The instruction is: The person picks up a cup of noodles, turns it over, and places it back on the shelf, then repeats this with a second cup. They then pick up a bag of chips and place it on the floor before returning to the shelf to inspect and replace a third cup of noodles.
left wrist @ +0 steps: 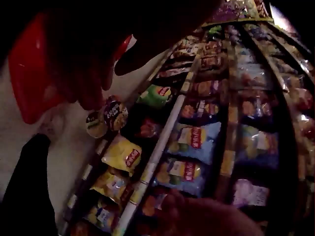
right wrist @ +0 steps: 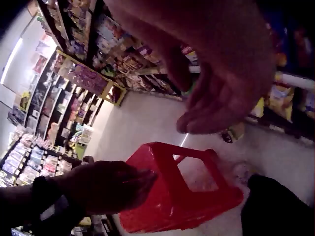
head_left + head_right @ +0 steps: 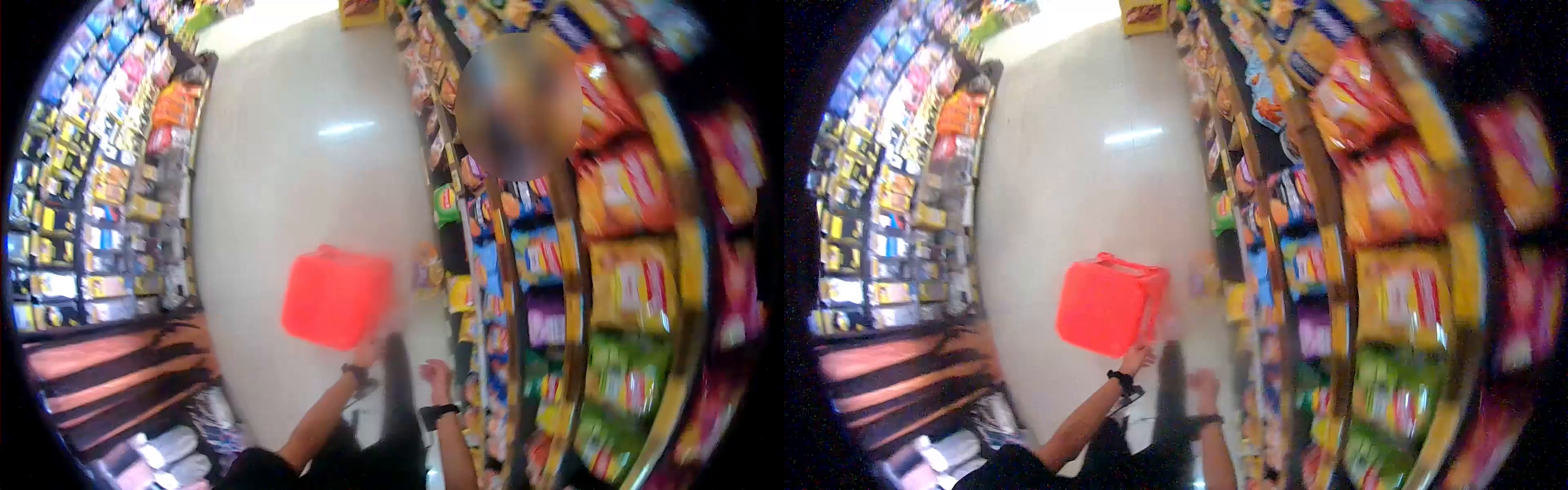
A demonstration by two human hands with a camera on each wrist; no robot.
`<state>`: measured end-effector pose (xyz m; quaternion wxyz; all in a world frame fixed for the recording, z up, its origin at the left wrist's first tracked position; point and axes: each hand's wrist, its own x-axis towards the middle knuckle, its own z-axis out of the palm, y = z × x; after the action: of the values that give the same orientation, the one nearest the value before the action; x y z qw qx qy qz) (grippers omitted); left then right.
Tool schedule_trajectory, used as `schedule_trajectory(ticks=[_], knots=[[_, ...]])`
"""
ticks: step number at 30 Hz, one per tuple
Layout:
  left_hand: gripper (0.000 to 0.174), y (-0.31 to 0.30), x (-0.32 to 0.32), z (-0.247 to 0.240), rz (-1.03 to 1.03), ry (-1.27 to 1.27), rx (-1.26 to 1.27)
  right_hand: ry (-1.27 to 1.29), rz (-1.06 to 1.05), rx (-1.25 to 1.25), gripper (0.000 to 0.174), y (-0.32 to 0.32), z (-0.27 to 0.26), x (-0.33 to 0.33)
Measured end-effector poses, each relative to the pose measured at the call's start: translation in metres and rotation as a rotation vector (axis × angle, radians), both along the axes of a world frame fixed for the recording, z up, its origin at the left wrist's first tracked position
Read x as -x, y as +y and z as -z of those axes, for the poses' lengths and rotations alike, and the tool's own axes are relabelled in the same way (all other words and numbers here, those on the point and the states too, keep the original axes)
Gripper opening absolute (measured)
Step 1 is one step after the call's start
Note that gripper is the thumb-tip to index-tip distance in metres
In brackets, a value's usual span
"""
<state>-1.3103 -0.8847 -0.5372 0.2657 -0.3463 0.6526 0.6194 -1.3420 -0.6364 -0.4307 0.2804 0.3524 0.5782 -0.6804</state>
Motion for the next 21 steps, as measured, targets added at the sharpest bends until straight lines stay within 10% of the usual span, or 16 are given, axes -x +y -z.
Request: schedule_trajectory(ticks=[2, 3, 7, 10, 12, 14, 17, 21], knots=[[0.026, 0.026, 0.039, 0.04, 0.107, 0.082, 0.22, 0.063, -0.033, 0.377, 0.019, 0.038, 0.142, 0.02], [0.028, 0.037, 0.044, 0.069, 0.201, 0.182, 0.343, -0.055, -0.229, 0.025, 0.017, -0.02, 0.04, 0.084], [0.036, 0.06, 0.102, 0.163, 0.211, 0.13, 0.406, 0.009, -0.309, -0.017, 0.039, -0.011, 0.184, 0.157], [0.043, 0.058, 0.117, 0.239, 0.134, 0.019, 0.286, 0.32, -1.244, -0.663, 0.042, 0.001, 0.312, 0.202], [0.056, 0.051, 0.137, 0.258, 0.217, -0.035, 0.178, 0.512, -1.196, -0.814, 0.056, -0.024, 0.349, 0.238], [0.07, 0.054, 0.159, 0.263, 0.182, -0.016, 0.062, 0.464, -0.712, -0.571, 0.068, -0.015, 0.399, 0.249], [0.075, 0.066, 0.182, 0.281, -0.202, 0.18, -0.163, 0.802, -1.052, -0.76, 0.062, 0.016, 0.466, 0.253], [0.066, 0.061, 0.222, 0.27, -0.461, 0.095, -0.37, 0.376, -0.983, -0.547, 0.06, 0.001, 0.455, 0.25]])
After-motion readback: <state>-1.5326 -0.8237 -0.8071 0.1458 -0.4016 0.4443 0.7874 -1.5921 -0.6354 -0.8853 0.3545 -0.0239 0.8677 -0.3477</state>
